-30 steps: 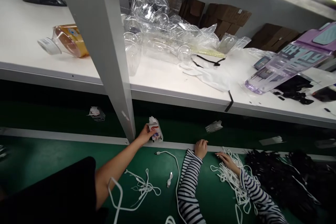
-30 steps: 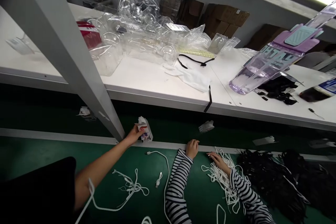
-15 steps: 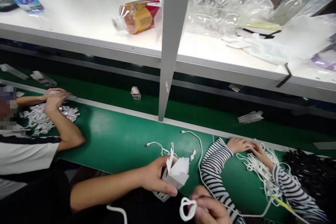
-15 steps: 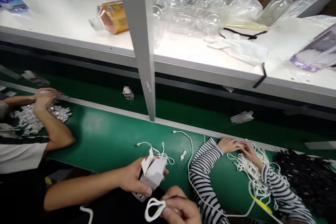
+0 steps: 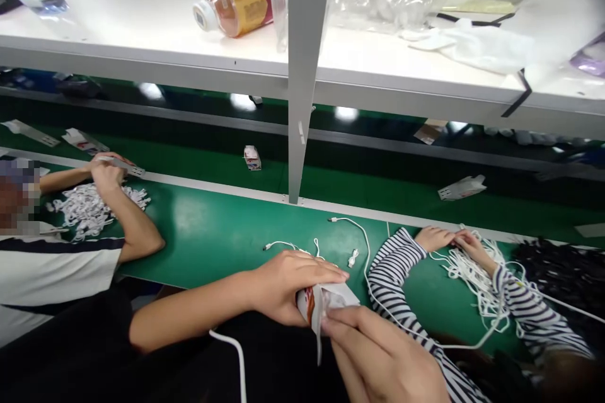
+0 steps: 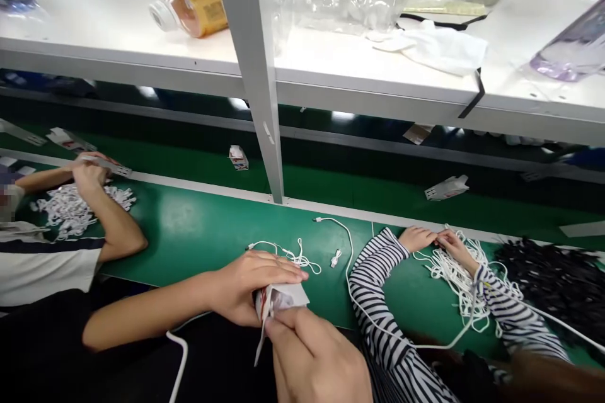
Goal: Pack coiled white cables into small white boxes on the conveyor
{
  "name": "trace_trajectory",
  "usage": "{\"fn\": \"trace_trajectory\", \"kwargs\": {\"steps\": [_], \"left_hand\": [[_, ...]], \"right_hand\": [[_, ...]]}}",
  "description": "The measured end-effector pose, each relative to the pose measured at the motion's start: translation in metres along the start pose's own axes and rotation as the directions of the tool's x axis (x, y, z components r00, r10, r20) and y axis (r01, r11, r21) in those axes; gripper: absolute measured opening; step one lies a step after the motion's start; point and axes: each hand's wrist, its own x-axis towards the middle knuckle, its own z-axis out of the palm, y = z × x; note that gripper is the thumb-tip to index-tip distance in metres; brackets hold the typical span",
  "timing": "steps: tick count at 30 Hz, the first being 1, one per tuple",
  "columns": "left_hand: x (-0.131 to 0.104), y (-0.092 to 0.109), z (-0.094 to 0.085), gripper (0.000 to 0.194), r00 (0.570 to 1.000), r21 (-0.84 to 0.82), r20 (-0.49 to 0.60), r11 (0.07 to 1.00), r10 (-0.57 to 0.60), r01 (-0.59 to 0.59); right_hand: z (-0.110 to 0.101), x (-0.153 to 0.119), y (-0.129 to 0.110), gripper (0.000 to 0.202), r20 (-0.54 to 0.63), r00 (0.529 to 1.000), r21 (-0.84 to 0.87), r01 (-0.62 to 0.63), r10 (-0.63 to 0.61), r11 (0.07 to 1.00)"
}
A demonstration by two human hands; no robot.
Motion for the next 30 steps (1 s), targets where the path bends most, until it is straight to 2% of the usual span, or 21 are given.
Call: {"fn": "trace_trajectory", "kwargs": {"steps": [2,5,7,9,11,14,18,21,26,30], "left_hand": [[0.003,0.001,0.001,0.066,1.000,0.046,0.018,0.999,0.014,-0.015],[0.005,0.001,0.003,0.061,1.000,0.097,-0.003,0.995,-0.004,0.004],[0.005,-0.001,0.006,0.059,0.999,0.115,-0.030,0.992,-0.041,0.044],[0.005,-0.001,0.010,0.056,0.996,0.134,-0.038,0.988,-0.076,0.081],[0.004,-0.002,0.014,0.052,0.997,0.158,-0.029,0.984,-0.077,0.080],[0.002,-0.003,0.022,0.047,0.998,0.177,-0.042,0.983,-0.046,0.053],[0.001,-0.007,0.032,0.047,0.998,0.147,-0.060,0.989,0.021,-0.012],[0.001,-0.012,0.034,0.052,0.998,0.088,-0.067,0.996,0.019,-0.013],[0.005,-0.015,0.031,0.075,0.983,0.020,-0.179,0.999,0.041,-0.038],[0.011,-0.019,0.035,0.071,0.983,0.061,-0.178,0.997,0.052,-0.042]], "right_hand": [[-0.011,0.007,0.065,0.019,-0.043,0.997,0.041,-0.062,0.064,0.997],[-0.040,0.018,0.187,0.056,-0.150,0.975,0.052,-0.159,0.165,0.986],[-0.056,0.016,0.260,0.062,-0.168,0.961,0.068,-0.212,0.221,0.975],[-0.061,0.005,0.314,0.060,-0.162,0.944,0.097,-0.276,0.289,0.956],[-0.059,-0.011,0.351,0.054,-0.154,0.925,0.125,-0.330,0.347,0.936],[-0.052,-0.031,0.383,0.044,-0.158,0.899,0.153,-0.386,0.408,0.910],[-0.050,-0.043,0.409,0.037,-0.154,0.871,0.196,-0.436,0.467,0.878],[-0.053,-0.045,0.418,0.032,-0.153,0.857,0.231,-0.452,0.491,0.861],[-0.053,-0.047,0.421,0.021,-0.132,0.842,0.302,-0.468,0.522,0.831],[-0.051,-0.048,0.428,0.015,-0.109,0.831,0.336,-0.486,0.546,0.807]]}}
